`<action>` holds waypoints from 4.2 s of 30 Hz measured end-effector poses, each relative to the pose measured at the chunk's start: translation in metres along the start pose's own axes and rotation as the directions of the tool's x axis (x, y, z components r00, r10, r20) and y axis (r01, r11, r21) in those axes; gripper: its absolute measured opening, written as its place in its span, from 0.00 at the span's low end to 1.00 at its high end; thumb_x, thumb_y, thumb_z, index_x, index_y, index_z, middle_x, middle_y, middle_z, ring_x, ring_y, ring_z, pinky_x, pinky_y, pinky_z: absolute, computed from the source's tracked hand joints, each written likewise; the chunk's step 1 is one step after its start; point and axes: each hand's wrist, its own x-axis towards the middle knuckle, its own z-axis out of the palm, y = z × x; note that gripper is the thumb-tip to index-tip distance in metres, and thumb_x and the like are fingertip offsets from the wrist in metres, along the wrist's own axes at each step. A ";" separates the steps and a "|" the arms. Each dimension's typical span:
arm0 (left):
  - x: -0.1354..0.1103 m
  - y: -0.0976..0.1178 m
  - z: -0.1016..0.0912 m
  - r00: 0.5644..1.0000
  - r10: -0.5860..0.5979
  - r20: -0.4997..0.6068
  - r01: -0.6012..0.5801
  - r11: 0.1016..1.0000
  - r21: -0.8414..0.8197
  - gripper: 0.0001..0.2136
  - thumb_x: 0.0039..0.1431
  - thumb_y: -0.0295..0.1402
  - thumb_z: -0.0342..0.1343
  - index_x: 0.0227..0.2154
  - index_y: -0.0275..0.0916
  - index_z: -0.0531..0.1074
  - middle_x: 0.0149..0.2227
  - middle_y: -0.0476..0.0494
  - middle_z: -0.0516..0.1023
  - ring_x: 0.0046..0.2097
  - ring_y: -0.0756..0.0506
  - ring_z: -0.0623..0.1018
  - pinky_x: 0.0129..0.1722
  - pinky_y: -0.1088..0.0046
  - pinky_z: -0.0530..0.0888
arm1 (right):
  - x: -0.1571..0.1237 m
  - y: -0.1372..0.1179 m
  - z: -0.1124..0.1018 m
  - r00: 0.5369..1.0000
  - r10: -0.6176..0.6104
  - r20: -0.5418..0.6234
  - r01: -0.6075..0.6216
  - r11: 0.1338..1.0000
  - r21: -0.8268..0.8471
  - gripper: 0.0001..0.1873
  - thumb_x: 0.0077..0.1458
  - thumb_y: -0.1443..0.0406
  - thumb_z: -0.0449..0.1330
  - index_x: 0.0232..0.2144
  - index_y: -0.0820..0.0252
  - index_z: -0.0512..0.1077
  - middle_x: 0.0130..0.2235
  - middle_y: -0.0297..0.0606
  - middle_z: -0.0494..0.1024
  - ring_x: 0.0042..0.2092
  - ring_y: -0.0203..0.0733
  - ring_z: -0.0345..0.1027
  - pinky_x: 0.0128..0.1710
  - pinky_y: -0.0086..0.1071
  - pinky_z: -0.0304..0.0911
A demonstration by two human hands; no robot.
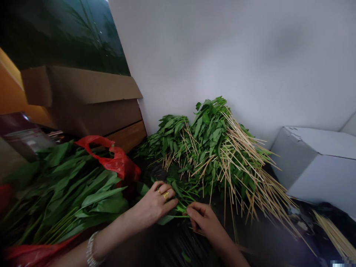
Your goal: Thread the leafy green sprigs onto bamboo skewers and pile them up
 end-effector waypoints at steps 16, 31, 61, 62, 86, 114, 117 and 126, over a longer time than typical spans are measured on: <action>-0.001 -0.031 0.006 0.793 -0.608 -0.047 0.513 0.706 -0.489 0.12 0.58 0.24 0.43 0.22 0.39 0.64 0.24 0.49 0.68 0.34 0.46 0.69 0.35 0.70 0.65 | 0.000 0.001 -0.006 0.990 -0.067 -0.126 0.041 0.979 -0.200 0.22 0.47 0.47 0.62 0.29 0.59 0.78 0.23 0.33 0.71 0.22 0.34 0.57 0.23 0.28 0.54; -0.011 0.011 0.028 0.957 -0.277 -0.087 0.253 0.943 -0.218 0.03 0.64 0.32 0.51 0.39 0.40 0.68 0.36 0.46 0.74 0.36 0.46 0.74 0.34 0.73 0.70 | 0.002 0.007 0.002 0.991 -0.034 -0.127 0.023 0.996 -0.086 0.24 0.50 0.45 0.59 0.33 0.60 0.78 0.18 0.29 0.64 0.22 0.35 0.57 0.24 0.29 0.56; -0.007 -0.029 0.014 0.626 -0.780 0.016 0.633 0.496 -0.595 0.14 0.64 0.30 0.38 0.25 0.39 0.64 0.27 0.48 0.68 0.33 0.46 0.69 0.35 0.71 0.66 | -0.006 0.000 0.000 0.957 -0.280 -0.080 0.192 0.812 -0.551 0.12 0.61 0.61 0.53 0.34 0.58 0.76 0.31 0.36 0.77 0.34 0.41 0.71 0.36 0.31 0.62; -0.008 -0.032 0.008 0.634 -0.774 0.018 0.598 0.475 -0.645 0.15 0.66 0.32 0.37 0.28 0.39 0.66 0.28 0.48 0.69 0.34 0.46 0.70 0.35 0.71 0.67 | -0.005 0.001 -0.001 0.954 -0.289 -0.079 0.200 0.810 -0.551 0.11 0.61 0.62 0.54 0.36 0.58 0.76 0.33 0.37 0.78 0.36 0.42 0.72 0.37 0.32 0.63; 0.007 0.009 0.023 0.976 -0.107 0.188 0.130 0.984 -0.118 0.08 0.59 0.36 0.59 0.35 0.38 0.67 0.38 0.43 0.74 0.44 0.41 0.67 0.41 0.62 0.58 | -0.007 0.021 0.016 0.771 -0.622 0.135 0.292 0.156 -0.944 0.11 0.64 0.70 0.49 0.43 0.61 0.70 0.32 0.39 0.73 0.35 0.45 0.67 0.34 0.36 0.61; 0.003 0.029 0.018 0.929 -0.217 0.299 0.303 0.911 -0.279 0.03 0.63 0.26 0.48 0.36 0.39 0.66 0.34 0.45 0.76 0.35 0.43 0.75 0.37 0.68 0.68 | -0.010 0.025 0.031 0.696 -0.689 0.202 0.313 0.038 -0.949 0.18 0.59 0.78 0.42 0.36 0.62 0.69 0.32 0.41 0.71 0.34 0.44 0.63 0.36 0.36 0.59; -0.004 0.022 0.013 0.920 -0.252 0.300 0.342 0.890 -0.301 0.05 0.63 0.26 0.47 0.34 0.40 0.65 0.32 0.46 0.75 0.35 0.43 0.75 0.36 0.69 0.68 | -0.010 0.022 0.024 0.763 -0.629 0.147 0.284 0.121 -0.951 0.16 0.59 0.77 0.44 0.32 0.59 0.68 0.30 0.39 0.70 0.34 0.45 0.63 0.37 0.38 0.59; -0.016 -0.004 -0.008 0.812 -0.554 0.184 0.533 0.574 -0.621 0.08 0.61 0.39 0.54 0.33 0.40 0.65 0.31 0.52 0.73 0.33 0.48 0.73 0.33 0.75 0.66 | 0.023 0.043 0.000 0.785 -0.598 -0.163 0.069 0.345 -0.936 0.11 0.59 0.74 0.50 0.31 0.58 0.70 0.31 0.41 0.73 0.36 0.47 0.68 0.36 0.38 0.63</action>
